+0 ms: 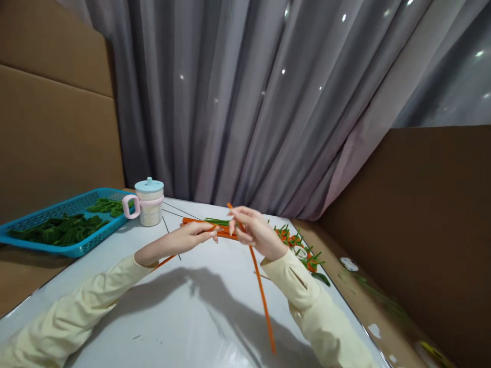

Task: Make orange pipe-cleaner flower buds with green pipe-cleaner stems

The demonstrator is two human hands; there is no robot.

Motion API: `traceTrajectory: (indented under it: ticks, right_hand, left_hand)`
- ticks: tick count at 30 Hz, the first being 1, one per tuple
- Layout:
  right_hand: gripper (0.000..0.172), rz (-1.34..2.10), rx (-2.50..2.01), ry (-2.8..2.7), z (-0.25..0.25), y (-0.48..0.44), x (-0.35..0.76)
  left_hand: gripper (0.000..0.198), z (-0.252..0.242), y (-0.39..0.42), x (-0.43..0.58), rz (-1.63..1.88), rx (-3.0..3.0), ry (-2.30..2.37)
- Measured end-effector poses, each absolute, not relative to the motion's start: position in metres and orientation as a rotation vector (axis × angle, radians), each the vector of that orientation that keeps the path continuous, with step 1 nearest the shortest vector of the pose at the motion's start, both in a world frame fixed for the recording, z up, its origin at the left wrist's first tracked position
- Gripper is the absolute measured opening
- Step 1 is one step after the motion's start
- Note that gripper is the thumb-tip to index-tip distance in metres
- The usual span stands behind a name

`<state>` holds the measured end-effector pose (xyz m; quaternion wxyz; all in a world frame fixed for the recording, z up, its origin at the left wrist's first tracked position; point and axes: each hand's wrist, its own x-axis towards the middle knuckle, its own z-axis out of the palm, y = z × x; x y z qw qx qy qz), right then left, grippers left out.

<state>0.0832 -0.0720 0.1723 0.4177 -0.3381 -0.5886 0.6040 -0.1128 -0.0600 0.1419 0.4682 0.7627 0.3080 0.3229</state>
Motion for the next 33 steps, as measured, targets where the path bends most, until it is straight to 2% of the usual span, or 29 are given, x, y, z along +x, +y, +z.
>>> traceTrajectory:
  ticks: [7, 14, 22, 29, 33]
  right_hand:
    - [0.028, 1.711, -0.925, -1.304, 0.08, -0.078, 0.108]
    - [0.032, 1.843, -0.867, -1.091, 0.021, -0.056, 0.119]
    - [0.033, 1.939, -0.805, -0.958, 0.009, -0.049, 0.129]
    - [0.034, 1.876, -0.899, -0.936, 0.007, -0.049, 0.126]
    - [0.037, 1.843, -0.963, -0.974, 0.009, -0.049, 0.126]
  left_hand:
    - [0.028, 0.073, -0.036, -0.077, 0.536, 1.554, 0.676]
    - [0.033, 0.028, -0.024, -0.064, 0.394, 1.224, 0.688]
    - [0.032, 0.025, -0.01, -0.044, 0.375, 1.032, 0.632]
    - [0.025, 0.02, -0.015, -0.043, 0.465, 1.015, 0.655]
    - [0.03, 0.018, -0.015, -0.044, 0.504, 1.039, 0.683]
